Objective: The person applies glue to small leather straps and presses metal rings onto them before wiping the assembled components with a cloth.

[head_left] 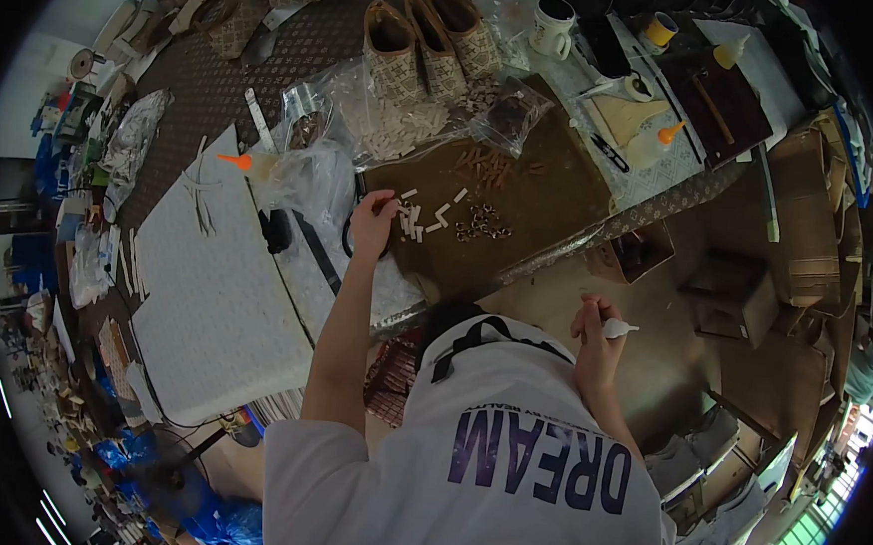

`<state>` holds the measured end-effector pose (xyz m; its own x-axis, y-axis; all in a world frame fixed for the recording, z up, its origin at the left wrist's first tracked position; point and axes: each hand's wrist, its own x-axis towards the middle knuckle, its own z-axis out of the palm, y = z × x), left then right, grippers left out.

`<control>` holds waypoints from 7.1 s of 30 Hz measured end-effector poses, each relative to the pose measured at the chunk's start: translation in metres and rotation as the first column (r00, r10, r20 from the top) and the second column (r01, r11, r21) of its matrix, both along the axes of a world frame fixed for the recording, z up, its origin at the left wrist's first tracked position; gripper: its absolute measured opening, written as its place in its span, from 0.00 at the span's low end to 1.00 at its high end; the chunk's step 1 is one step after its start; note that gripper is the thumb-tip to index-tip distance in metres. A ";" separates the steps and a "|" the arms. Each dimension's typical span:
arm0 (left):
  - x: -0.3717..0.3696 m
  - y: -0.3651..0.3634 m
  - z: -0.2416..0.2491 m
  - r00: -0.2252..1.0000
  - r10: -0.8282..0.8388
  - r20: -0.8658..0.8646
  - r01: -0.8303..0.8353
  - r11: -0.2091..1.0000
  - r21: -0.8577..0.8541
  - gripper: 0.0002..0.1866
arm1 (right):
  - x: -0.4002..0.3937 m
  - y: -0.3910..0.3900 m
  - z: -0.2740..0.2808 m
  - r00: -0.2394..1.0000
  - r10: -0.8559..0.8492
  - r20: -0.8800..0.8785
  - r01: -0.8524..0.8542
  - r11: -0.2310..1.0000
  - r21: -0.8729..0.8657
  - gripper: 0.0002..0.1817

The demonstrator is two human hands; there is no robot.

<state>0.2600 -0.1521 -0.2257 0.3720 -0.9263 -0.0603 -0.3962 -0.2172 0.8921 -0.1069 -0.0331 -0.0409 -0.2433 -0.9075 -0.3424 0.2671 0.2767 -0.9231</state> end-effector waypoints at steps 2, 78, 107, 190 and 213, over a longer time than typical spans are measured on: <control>0.001 -0.004 0.007 0.996 -0.070 -0.050 0.070 0.998 -0.007 0.11 | 0.001 -0.002 -0.001 1.000 -0.011 0.013 0.011 1.000 0.020 0.10; -0.045 -0.011 0.019 0.604 -0.346 0.718 0.586 0.803 -0.106 0.10 | -0.011 -0.005 -0.001 0.996 -0.067 -0.054 0.072 0.993 0.094 0.10; -0.035 -0.066 0.033 0.899 -0.323 0.297 0.309 0.946 0.093 0.04 | -0.008 0.000 0.003 0.995 -0.084 -0.052 0.087 0.994 0.061 0.09; -0.170 0.017 0.177 0.440 -0.492 -0.751 0.637 0.761 -0.124 0.09 | 0.036 -0.045 0.003 0.978 -0.118 0.170 0.122 0.992 -0.014 0.05; -0.277 0.162 0.219 0.277 -0.535 -0.798 0.840 0.538 -0.069 0.12 | -0.074 0.112 0.034 0.943 -0.007 0.333 0.017 1.000 -0.026 0.08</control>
